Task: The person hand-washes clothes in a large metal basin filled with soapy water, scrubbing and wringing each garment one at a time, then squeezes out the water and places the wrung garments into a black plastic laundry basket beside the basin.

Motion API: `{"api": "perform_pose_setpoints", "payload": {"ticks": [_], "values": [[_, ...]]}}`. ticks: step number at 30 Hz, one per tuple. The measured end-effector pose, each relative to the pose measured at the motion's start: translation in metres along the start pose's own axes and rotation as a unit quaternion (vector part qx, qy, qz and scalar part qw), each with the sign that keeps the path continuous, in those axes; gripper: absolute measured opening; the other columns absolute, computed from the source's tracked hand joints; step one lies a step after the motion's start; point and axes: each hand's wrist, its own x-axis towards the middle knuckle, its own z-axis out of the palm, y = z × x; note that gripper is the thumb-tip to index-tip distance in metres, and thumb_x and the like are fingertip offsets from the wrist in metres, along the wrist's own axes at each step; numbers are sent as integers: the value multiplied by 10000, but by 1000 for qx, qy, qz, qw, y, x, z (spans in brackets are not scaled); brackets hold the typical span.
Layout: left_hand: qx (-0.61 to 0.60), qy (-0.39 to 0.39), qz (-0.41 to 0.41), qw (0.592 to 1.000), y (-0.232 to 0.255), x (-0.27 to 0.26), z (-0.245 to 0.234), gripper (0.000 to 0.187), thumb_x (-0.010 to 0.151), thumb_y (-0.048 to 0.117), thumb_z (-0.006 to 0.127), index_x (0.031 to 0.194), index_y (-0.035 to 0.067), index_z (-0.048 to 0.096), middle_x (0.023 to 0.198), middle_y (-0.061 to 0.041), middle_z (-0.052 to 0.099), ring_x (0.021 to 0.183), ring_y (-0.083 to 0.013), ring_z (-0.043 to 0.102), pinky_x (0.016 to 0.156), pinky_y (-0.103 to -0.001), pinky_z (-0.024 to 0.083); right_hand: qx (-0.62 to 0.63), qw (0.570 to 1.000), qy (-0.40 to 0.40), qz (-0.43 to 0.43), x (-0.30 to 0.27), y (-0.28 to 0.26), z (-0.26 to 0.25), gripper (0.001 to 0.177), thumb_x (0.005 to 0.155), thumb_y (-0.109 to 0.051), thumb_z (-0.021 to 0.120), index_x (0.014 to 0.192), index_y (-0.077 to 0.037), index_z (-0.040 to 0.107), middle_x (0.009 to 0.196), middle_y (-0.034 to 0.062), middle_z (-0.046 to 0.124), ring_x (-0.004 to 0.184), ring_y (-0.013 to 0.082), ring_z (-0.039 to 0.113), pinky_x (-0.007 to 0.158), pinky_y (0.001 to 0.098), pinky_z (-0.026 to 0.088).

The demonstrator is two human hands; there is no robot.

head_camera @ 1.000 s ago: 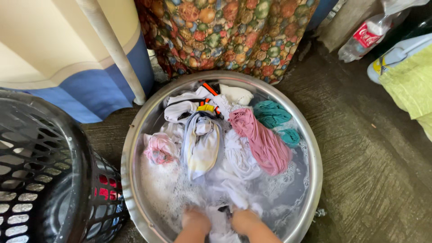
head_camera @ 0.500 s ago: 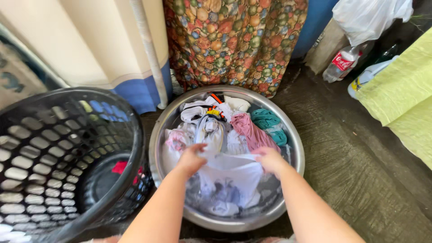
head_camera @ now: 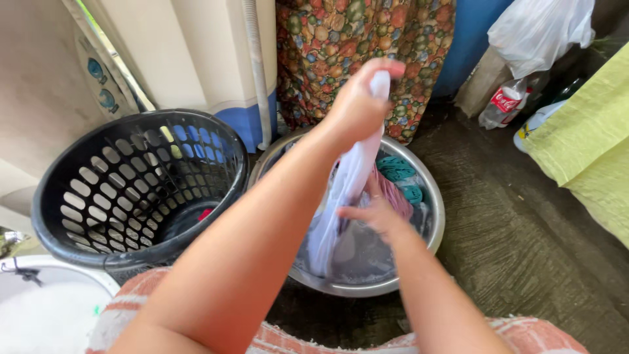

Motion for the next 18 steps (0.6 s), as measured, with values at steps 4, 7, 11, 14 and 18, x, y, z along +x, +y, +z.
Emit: {"api": "perform_pose_setpoints", "payload": {"ticks": [4, 7, 11, 14, 18], "values": [[-110, 21, -29, 993, 72, 40, -7, 268, 883, 15, 683, 1136, 105, 688, 907, -73, 686, 732, -170, 630, 597, -334, 525, 61, 988, 100, 102, -3, 56, 39, 849, 646, -164, 941, 1385, -68, 535, 1286, 92, 694, 1135, 224, 683, 942, 387, 567], [-55, 58, -43, 996, 81, 46, -15, 171, 907, 87, 733, 1067, 40, 697, 879, -102, 698, 744, -182, 682, 615, -339, 566, 59, 984, 130, 102, 10, 108, 35, 625, 748, -189, 881, 1304, -24, 648, 1229, 91, 745, 1098, 214, 709, 942, 370, 549], [101, 37, -31, 994, 21, 4, -24, 429, 768, 170, 761, 1175, 59, 678, 1014, -95, 754, 926, -216, 744, 780, -345, 596, 6, 987, 74, 145, 10, 173, 20, 568, 764, -164, 843, 1270, -19, 629, 1142, 120, 737, 1032, 225, 675, 905, 383, 548], [311, -82, -158, 934, -52, -42, -26, 729, 727, 276, 737, 1399, 59, 556, 1316, -232, 649, 1253, -370, 622, 1069, -386, 486, -220, 942, 79, 242, 19, 183, 14, 642, 704, 10, 734, 1329, -61, 607, 1189, 139, 694, 1094, 254, 671, 945, 396, 533], [452, -333, -429, 707, -150, -107, -25, 631, 705, 366, 844, 1275, 133, 706, 1332, -127, 672, 1227, -315, 650, 1036, -567, 470, -244, 938, -75, 233, 32, 153, -7, 635, 676, -53, 825, 1273, -69, 611, 1156, 176, 725, 1055, 274, 699, 911, 385, 550]]}}
